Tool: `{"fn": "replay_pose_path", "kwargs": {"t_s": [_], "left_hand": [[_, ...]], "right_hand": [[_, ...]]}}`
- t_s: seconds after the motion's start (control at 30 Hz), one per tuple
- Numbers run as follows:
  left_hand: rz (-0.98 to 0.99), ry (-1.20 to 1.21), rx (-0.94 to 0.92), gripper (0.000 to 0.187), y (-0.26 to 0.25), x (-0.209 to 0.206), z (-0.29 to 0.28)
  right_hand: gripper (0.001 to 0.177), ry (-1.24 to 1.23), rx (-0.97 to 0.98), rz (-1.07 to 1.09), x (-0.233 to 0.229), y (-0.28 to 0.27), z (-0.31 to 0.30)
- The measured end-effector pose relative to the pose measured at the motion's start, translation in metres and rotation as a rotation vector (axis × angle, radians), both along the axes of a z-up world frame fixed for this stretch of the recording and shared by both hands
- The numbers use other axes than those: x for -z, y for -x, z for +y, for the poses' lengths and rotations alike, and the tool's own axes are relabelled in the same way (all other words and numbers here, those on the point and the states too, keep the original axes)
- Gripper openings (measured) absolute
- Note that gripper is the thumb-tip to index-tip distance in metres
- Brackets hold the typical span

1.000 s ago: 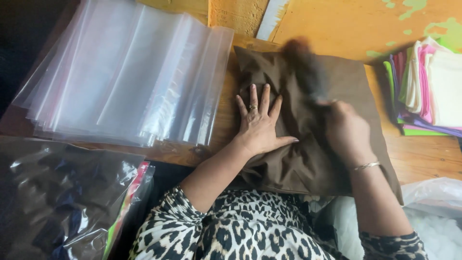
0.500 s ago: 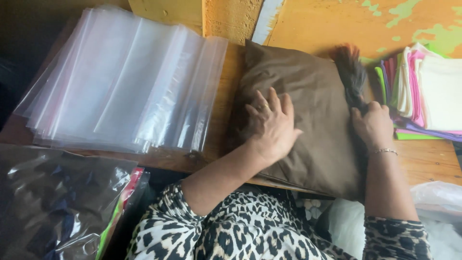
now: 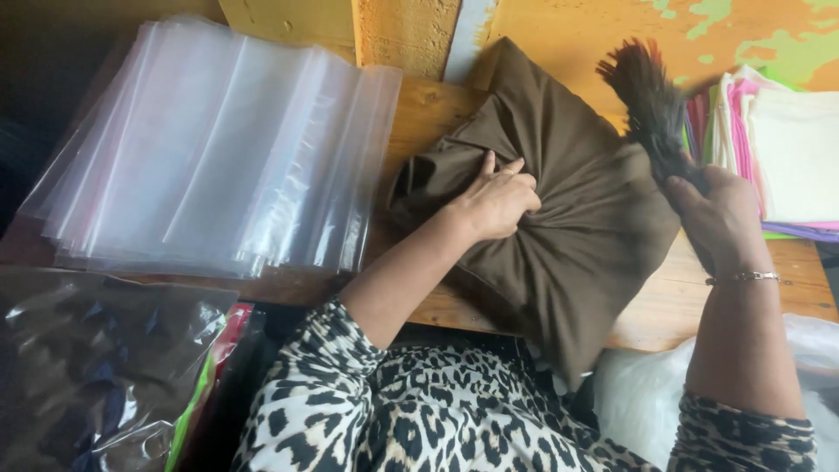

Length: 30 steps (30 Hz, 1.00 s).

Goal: Inserting a pillow into a fabric cover, smoothing and dusting it, and then placing it into a plastic bag.

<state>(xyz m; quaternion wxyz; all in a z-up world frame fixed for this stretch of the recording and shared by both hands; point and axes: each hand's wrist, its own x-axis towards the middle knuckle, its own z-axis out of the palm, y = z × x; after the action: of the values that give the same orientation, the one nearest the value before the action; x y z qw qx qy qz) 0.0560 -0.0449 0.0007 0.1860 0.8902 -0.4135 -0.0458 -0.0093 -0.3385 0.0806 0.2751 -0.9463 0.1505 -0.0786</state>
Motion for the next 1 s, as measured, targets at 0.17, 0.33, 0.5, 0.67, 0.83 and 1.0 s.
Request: {"fn": "replay_pose_path", "kwargs": {"t_s": [0.17, 0.33, 0.5, 0.67, 0.83, 1.0], "left_hand": [[-0.741, 0.150, -0.206, 0.004, 0.020, -0.054, 0.028], [-0.652, 0.250, -0.521, 0.007, 0.060, -0.050, 0.008], [-0.186, -0.164, -0.440, 0.099, 0.080, 0.010, -0.019], [-0.108, -0.043, 0.002, 0.082, 0.078, 0.001, -0.019], [-0.384, 0.044, -0.019, 0.069, 0.080, 0.001, -0.007], [-0.315, 0.025, -0.004, 0.070, 0.073, 0.035, -0.011]], "right_hand": [[0.038, 0.184, -0.127, 0.000, 0.002, -0.003, -0.007], [0.042, 0.237, -0.116, 0.001, 0.016, -0.019, 0.002], [0.035, 0.158, -0.154, -0.083, 0.010, -0.022, 0.026], [0.023, 0.176, -0.419, -0.172, 0.001, 0.007, 0.085], [0.017, 0.333, -0.727, -0.205, 0.008, 0.037, 0.146], [0.028, 0.673, -0.346, -0.029, 0.088, -0.049, 0.027]]}}
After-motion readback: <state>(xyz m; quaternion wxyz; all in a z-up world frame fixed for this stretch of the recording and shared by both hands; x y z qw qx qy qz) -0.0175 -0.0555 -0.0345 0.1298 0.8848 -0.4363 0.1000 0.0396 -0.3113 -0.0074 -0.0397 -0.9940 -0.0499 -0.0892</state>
